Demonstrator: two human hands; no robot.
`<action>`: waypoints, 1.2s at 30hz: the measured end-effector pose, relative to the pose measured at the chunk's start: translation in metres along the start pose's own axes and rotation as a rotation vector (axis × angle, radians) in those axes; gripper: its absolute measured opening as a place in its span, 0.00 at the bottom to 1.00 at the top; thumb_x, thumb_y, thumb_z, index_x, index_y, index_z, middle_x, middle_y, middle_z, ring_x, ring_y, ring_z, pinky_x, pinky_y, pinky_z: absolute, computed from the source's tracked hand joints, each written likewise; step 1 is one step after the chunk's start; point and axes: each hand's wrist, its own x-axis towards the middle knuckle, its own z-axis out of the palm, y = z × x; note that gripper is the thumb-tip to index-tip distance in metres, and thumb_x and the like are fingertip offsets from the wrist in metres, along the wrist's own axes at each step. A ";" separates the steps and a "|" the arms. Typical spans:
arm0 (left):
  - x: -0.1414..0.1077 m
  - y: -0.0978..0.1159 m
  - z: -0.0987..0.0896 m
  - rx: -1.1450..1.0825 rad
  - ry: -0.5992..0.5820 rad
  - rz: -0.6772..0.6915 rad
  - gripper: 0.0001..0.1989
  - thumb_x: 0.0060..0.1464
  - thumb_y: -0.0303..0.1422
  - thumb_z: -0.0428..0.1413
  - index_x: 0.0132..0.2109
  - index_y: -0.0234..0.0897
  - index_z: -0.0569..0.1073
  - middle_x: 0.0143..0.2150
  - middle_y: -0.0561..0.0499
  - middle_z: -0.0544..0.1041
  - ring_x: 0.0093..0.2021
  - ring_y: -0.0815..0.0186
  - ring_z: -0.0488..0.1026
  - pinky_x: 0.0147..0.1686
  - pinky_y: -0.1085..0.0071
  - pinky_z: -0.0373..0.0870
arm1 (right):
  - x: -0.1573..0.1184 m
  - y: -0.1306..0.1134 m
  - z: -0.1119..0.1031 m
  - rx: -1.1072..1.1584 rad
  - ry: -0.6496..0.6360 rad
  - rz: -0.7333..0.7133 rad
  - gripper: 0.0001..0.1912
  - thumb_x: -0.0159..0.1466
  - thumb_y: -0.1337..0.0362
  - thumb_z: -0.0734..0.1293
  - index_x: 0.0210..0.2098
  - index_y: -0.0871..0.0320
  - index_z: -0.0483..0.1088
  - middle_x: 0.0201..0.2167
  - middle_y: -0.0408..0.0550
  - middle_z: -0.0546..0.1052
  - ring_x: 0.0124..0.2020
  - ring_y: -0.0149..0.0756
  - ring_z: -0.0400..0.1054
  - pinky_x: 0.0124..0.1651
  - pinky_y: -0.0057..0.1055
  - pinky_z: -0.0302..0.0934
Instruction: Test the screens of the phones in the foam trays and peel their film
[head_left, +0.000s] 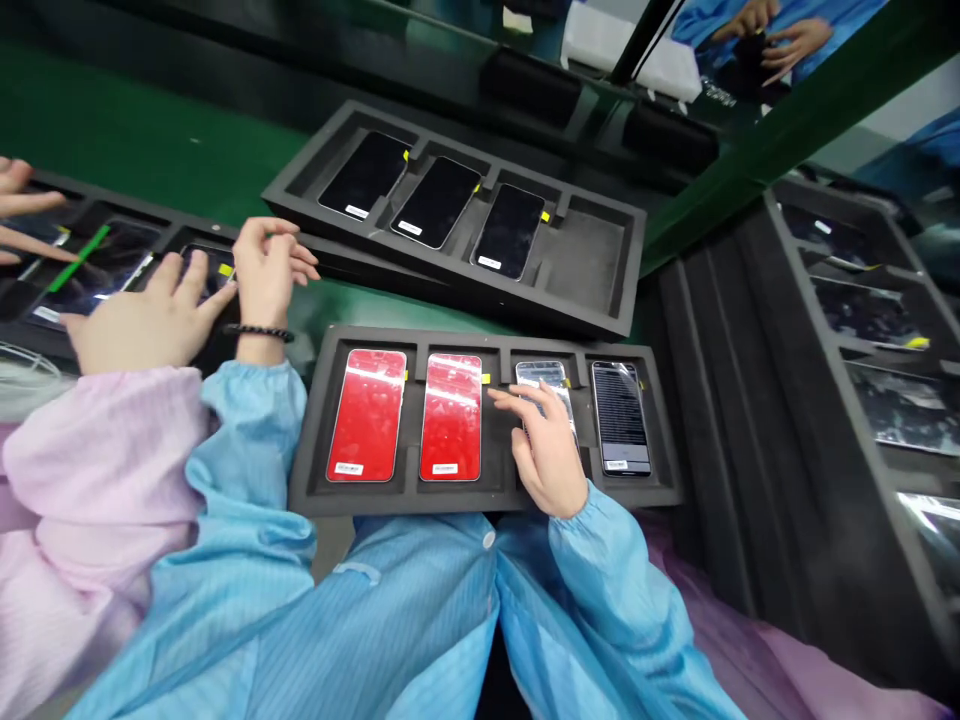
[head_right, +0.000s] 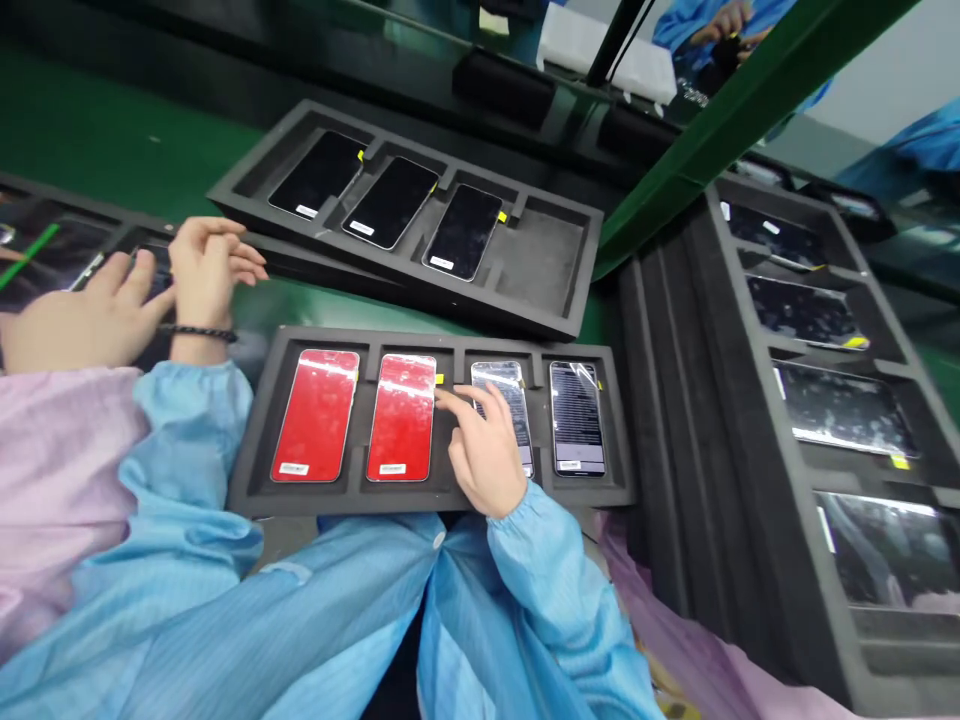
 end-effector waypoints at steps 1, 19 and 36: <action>-0.019 0.005 -0.013 -0.014 -0.085 0.013 0.17 0.61 0.27 0.45 0.55 0.26 0.67 0.33 0.50 0.75 0.29 0.71 0.71 0.39 0.66 0.71 | -0.004 -0.003 0.000 0.011 0.005 -0.018 0.24 0.63 0.77 0.55 0.56 0.56 0.66 0.55 0.48 0.77 0.59 0.42 0.66 0.69 0.55 0.54; -0.235 -0.073 -0.053 -0.029 0.044 -0.240 0.32 0.45 0.43 0.65 0.57 0.45 0.67 0.60 0.44 0.71 0.63 0.52 0.67 0.67 0.52 0.62 | -0.038 -0.020 0.041 0.045 -0.117 -0.394 0.20 0.64 0.75 0.60 0.52 0.57 0.73 0.52 0.47 0.80 0.56 0.41 0.69 0.69 0.53 0.58; -0.233 -0.093 -0.050 0.080 0.039 -0.044 0.35 0.40 0.41 0.71 0.56 0.57 0.67 0.52 0.51 0.71 0.57 0.48 0.72 0.58 0.42 0.67 | -0.035 -0.024 0.038 0.036 -0.210 -0.383 0.19 0.66 0.71 0.62 0.56 0.58 0.71 0.57 0.50 0.77 0.59 0.43 0.69 0.70 0.57 0.57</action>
